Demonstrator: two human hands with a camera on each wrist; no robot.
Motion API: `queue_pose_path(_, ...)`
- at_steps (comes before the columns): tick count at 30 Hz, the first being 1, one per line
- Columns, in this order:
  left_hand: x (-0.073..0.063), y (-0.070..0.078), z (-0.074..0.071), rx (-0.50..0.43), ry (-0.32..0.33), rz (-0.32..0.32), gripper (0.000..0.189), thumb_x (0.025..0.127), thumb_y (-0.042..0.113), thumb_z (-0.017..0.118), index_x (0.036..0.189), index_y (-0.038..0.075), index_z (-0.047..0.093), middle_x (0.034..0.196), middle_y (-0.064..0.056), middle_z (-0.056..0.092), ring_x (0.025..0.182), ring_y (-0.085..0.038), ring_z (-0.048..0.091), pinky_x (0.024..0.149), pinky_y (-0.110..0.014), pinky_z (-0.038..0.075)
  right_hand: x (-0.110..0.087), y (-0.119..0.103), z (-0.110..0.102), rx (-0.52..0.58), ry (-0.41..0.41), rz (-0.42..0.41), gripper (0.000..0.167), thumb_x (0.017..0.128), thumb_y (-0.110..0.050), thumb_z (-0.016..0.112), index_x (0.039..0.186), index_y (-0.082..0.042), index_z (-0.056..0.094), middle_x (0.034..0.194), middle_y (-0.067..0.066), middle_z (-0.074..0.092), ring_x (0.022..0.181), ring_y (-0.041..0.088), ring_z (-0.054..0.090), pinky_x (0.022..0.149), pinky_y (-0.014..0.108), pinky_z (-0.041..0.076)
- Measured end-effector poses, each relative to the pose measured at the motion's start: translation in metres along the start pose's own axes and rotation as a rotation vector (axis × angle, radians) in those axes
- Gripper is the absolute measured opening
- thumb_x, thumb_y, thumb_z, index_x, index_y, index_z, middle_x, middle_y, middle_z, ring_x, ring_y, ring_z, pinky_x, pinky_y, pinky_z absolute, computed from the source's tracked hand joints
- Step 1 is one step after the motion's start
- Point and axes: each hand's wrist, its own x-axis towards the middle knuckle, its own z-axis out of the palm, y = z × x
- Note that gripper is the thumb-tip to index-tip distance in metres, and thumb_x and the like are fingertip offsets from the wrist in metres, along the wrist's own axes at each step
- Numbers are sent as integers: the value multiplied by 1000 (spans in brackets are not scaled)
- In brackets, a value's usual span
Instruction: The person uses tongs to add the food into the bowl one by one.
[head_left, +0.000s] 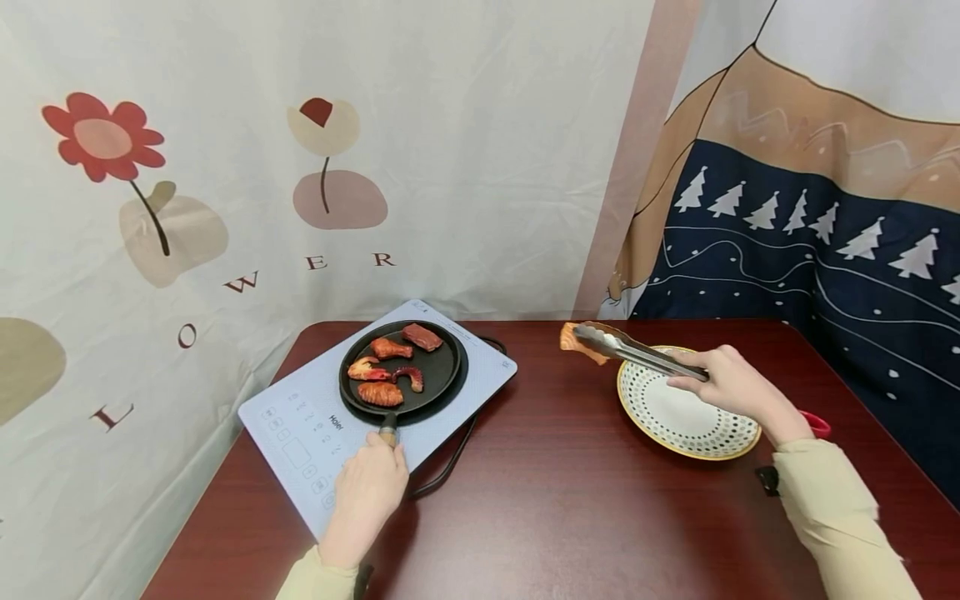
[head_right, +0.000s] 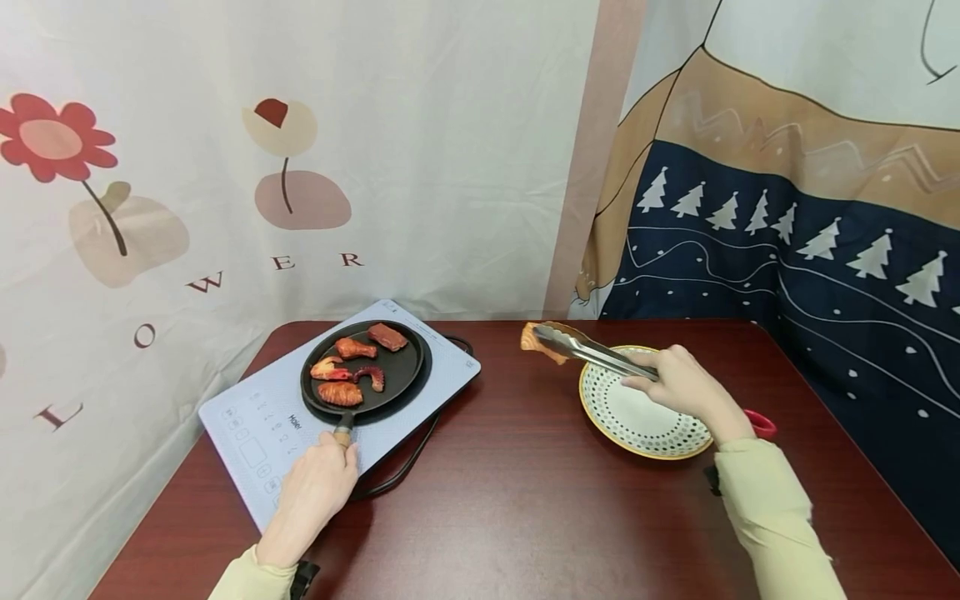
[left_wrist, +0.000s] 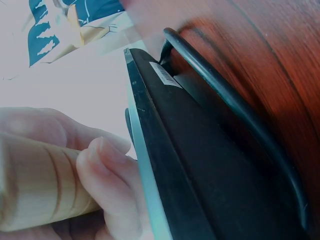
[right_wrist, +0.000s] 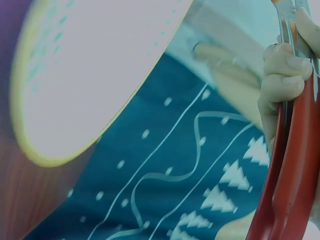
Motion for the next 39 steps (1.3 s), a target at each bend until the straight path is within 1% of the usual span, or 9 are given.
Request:
queue_pose_path(3, 0, 0, 1, 4, 6, 11, 30, 92, 21, 52, 86, -8, 45, 65, -21, 54, 57, -38, 58, 48, -46, 43, 16, -11, 7, 27, -3, -42, 42, 86, -21, 69, 123, -2, 62, 79, 1, 64, 59, 6, 46, 50, 20, 38)
queue_pose_path(6, 0, 0, 1, 6, 10, 16, 30, 92, 21, 52, 86, -7, 45, 65, -21, 54, 57, -38, 58, 48, -46, 43, 29, -21, 14, 42, 5, -96, 43, 86, -19, 69, 124, 0, 61, 85, 5, 68, 60, 5, 47, 52, 20, 39)
queue_pose_path(8, 0, 0, 2, 6, 14, 17, 30, 92, 21, 52, 86, -7, 45, 65, -22, 54, 57, -38, 58, 48, -46, 43, 38, -28, 18, 44, 2, -123, 44, 86, -19, 69, 124, 1, 60, 80, 4, 68, 57, 5, 46, 53, 20, 40)
queue_pose_path(13, 0, 0, 2, 9, 23, 20, 30, 92, 21, 53, 85, -8, 45, 65, -22, 54, 57, -39, 58, 49, -47, 43, 57, -46, 29, 48, -2, -167, 43, 86, -22, 69, 123, -1, 62, 63, -1, 59, 52, 5, 41, 54, 21, 38)
queue_pose_path(19, 0, 0, 2, 9, 28, 13, 30, 92, 20, 53, 85, -8, 45, 65, -22, 54, 57, -39, 59, 48, -46, 44, 76, -70, 45, 41, -9, -217, 37, 85, -23, 71, 119, -9, 66, 65, -3, 58, 49, 3, 39, 49, 20, 35)
queue_pose_path(24, 0, 0, 2, 8, 22, 12, 30, 92, 21, 52, 86, -8, 45, 64, -21, 54, 56, -38, 58, 48, -45, 43, 89, -93, 58, 23, 8, -270, 31, 84, -24, 71, 113, -13, 68, 72, -3, 63, 55, 4, 44, 51, 20, 38)
queue_pose_path(28, 0, -1, 2, 7, 20, 20, 30, 92, 21, 52, 85, -8, 45, 63, -21, 53, 54, -36, 57, 47, -44, 43, 97, -112, 67, 15, 4, -276, 28, 86, -24, 70, 112, -15, 67, 73, -2, 63, 56, 6, 45, 53, 20, 37)
queue_pose_path(33, 0, -1, 2, 9, 34, 20, 29, 92, 20, 52, 84, -7, 45, 63, -21, 54, 54, -36, 58, 46, -44, 43, 103, -136, 75, -29, -1, -232, 30, 86, -24, 70, 114, -15, 66, 73, 0, 65, 54, 8, 46, 51, 23, 39)
queue_pose_path(39, 0, -1, 2, 9, 35, 22, 29, 92, 20, 52, 84, -7, 45, 63, -20, 54, 54, -36, 58, 46, -44, 43, 111, -156, 85, -205, 44, -221, 28, 85, -24, 69, 111, -17, 65, 71, 4, 65, 56, 16, 55, 50, 31, 45)
